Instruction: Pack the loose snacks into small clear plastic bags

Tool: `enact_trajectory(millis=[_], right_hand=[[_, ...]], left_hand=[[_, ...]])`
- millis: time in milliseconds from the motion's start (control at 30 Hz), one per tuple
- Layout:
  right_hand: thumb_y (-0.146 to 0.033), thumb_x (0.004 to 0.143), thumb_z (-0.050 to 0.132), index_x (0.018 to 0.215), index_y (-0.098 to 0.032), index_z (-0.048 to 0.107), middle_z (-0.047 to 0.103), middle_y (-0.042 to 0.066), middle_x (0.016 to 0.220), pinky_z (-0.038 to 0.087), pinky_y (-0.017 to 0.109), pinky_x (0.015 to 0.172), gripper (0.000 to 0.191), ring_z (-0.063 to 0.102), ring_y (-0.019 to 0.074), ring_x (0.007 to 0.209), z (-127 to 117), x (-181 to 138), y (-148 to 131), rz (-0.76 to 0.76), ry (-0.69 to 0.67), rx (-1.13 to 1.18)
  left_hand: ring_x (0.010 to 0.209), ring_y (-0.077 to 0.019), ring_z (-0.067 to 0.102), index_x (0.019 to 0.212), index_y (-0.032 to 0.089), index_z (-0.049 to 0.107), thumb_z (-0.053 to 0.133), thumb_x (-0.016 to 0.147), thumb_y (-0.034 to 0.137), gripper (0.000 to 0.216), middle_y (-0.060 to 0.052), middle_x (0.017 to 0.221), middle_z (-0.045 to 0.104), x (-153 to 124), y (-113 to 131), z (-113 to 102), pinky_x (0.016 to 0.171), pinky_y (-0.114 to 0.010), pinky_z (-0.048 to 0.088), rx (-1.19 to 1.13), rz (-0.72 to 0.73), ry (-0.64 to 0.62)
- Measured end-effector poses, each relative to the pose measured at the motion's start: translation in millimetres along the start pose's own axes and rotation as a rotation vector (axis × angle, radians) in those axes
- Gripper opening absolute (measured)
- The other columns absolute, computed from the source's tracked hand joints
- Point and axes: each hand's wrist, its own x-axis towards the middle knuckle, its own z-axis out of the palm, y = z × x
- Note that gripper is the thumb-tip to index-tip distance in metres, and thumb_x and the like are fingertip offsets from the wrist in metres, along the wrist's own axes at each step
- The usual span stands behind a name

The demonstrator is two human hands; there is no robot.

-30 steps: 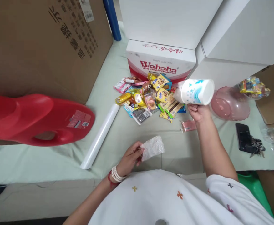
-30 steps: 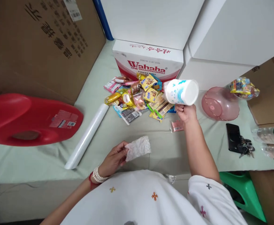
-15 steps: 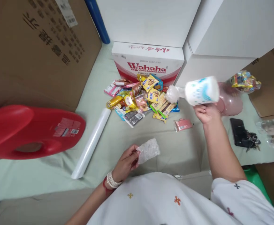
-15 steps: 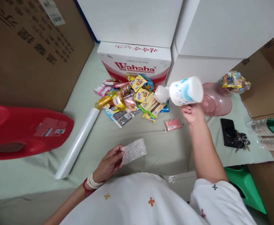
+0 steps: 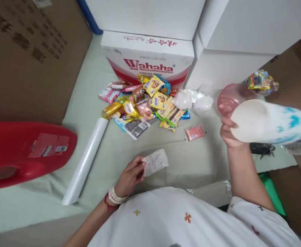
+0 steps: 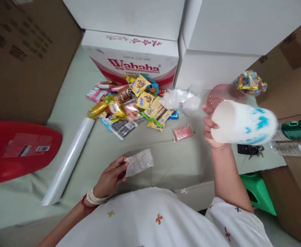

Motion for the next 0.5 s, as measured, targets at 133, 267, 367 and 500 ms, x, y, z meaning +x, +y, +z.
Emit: enact_trajectory(millis=[133,267,367,500], right_hand=[[-0.037,0.076,0.074,0.086,-0.027,0.063,0.044,-0.003,0.063,0.01,0.017,0.031,0.018,0.032,0.0093,0.048,-25,-13,-3,-0.21,0.131,0.046],[-0.009,0.074,0.072,0.063,-0.028,0.052,0.055,0.001,0.069,0.032,0.021,0.036,0.03,0.05,0.0132,0.057,-70,5,-52,-0.727,0.555,-0.058],[0.002,0.084,0.056,0.059,-0.025,0.048,0.049,-0.002,0.062,0.04,0.021,0.048,0.037,0.047,0.008,0.054,-106,50,-121,-0.955,0.782,-0.171],[-0.009,0.089,0.057,0.066,-0.029,0.039,0.05,-0.004,0.066,0.038,0.026,0.047,0.035,0.046,0.0106,0.053,-128,135,-218,-1.173,0.83,-0.514]], left_hand=[[0.054,-0.0115,0.04,0.081,0.025,0.053,0.072,0.074,0.058,0.039,0.005,0.067,0.043,2,-4,-3,0.048,-0.021,0.036,0.05,-0.046,0.023],[0.053,-0.0108,0.042,0.082,0.024,0.054,0.075,0.071,0.062,0.045,0.006,0.065,0.045,4,-7,-8,0.044,-0.019,0.031,0.079,-0.026,0.085],[0.051,-0.0108,0.041,0.081,0.023,0.055,0.074,0.073,0.065,0.046,0.006,0.062,0.046,6,-8,-8,0.042,-0.019,0.031,0.073,0.02,0.111],[0.05,-0.0098,0.04,0.08,0.02,0.058,0.073,0.073,0.07,0.053,0.005,0.059,0.049,9,-8,-3,0.043,-0.019,0.032,0.135,0.066,0.105]])
